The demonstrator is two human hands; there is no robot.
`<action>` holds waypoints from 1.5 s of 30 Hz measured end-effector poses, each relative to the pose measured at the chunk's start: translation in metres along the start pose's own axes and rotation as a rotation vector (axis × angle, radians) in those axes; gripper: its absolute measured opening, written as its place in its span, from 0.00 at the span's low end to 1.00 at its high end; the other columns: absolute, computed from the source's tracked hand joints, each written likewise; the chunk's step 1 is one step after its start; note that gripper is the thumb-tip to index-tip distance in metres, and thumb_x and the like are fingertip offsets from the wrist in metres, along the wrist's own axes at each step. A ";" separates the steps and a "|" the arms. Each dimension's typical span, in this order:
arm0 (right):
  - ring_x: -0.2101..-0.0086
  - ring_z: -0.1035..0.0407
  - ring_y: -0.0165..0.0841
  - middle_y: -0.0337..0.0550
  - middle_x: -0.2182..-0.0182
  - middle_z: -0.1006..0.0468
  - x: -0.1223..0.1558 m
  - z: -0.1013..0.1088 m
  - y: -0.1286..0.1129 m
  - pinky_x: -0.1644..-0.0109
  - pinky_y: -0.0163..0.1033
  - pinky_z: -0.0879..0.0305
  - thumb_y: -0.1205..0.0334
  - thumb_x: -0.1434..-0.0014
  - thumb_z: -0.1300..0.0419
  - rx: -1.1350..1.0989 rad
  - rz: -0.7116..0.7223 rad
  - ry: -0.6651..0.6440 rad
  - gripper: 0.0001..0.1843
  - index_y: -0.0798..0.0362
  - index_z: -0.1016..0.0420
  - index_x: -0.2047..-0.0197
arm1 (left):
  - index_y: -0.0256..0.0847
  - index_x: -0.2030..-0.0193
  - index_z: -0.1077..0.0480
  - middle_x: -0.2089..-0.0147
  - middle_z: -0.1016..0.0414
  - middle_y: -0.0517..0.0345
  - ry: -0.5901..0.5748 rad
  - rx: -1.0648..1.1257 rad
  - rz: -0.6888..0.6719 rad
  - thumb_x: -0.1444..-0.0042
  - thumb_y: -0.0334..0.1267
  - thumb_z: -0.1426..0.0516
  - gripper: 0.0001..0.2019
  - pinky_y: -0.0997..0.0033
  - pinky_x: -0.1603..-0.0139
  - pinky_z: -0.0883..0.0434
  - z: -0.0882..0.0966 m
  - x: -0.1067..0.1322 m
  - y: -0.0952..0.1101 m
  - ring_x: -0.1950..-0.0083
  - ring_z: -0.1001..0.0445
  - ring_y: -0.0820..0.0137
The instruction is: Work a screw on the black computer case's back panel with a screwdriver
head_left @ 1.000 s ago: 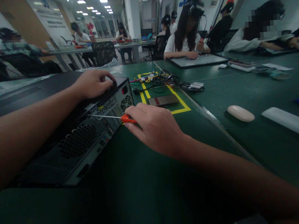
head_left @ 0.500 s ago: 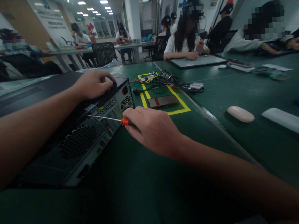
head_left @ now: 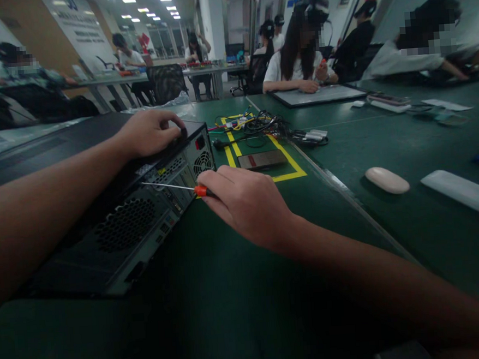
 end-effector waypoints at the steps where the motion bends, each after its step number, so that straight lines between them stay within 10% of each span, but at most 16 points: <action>1: 0.56 0.27 0.36 0.46 0.55 0.18 0.000 0.000 0.000 0.60 0.41 0.45 0.64 0.19 0.46 0.003 0.000 0.007 0.15 0.52 0.21 0.38 | 0.32 0.40 0.17 0.64 0.22 0.52 -0.001 0.000 -0.001 0.39 0.46 0.46 0.28 0.61 0.55 0.34 0.000 0.000 0.000 0.64 0.30 0.63; 32: 0.57 0.25 0.37 0.48 0.56 0.18 0.001 -0.004 0.000 0.63 0.43 0.46 0.51 0.18 0.46 -0.035 -0.030 0.062 0.21 0.55 0.17 0.51 | 0.33 0.41 0.17 0.64 0.24 0.54 0.021 0.010 -0.005 0.37 0.44 0.46 0.26 0.62 0.57 0.36 -0.004 -0.004 -0.005 0.64 0.31 0.64; 37: 0.55 0.24 0.37 0.47 0.51 0.17 0.000 -0.004 -0.002 0.61 0.42 0.43 0.57 0.21 0.40 -0.067 0.017 0.035 0.17 0.54 0.23 0.36 | 0.32 0.41 0.17 0.64 0.23 0.52 0.015 0.003 -0.017 0.38 0.45 0.46 0.27 0.61 0.56 0.36 -0.004 -0.004 -0.005 0.63 0.30 0.63; 45: 0.57 0.26 0.37 0.46 0.55 0.18 0.001 -0.003 -0.001 0.62 0.42 0.43 0.64 0.18 0.48 0.010 0.064 0.026 0.16 0.53 0.21 0.38 | 0.34 0.41 0.17 0.64 0.24 0.53 0.017 -0.011 -0.017 0.39 0.45 0.47 0.27 0.60 0.56 0.36 -0.003 -0.003 -0.004 0.64 0.30 0.62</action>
Point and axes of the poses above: each hand's wrist, its own x-axis away from the middle knuckle, its own z-axis out of the back of the hand, y = z × x, the point moved 4 cm from there along -x, towards the middle knuckle
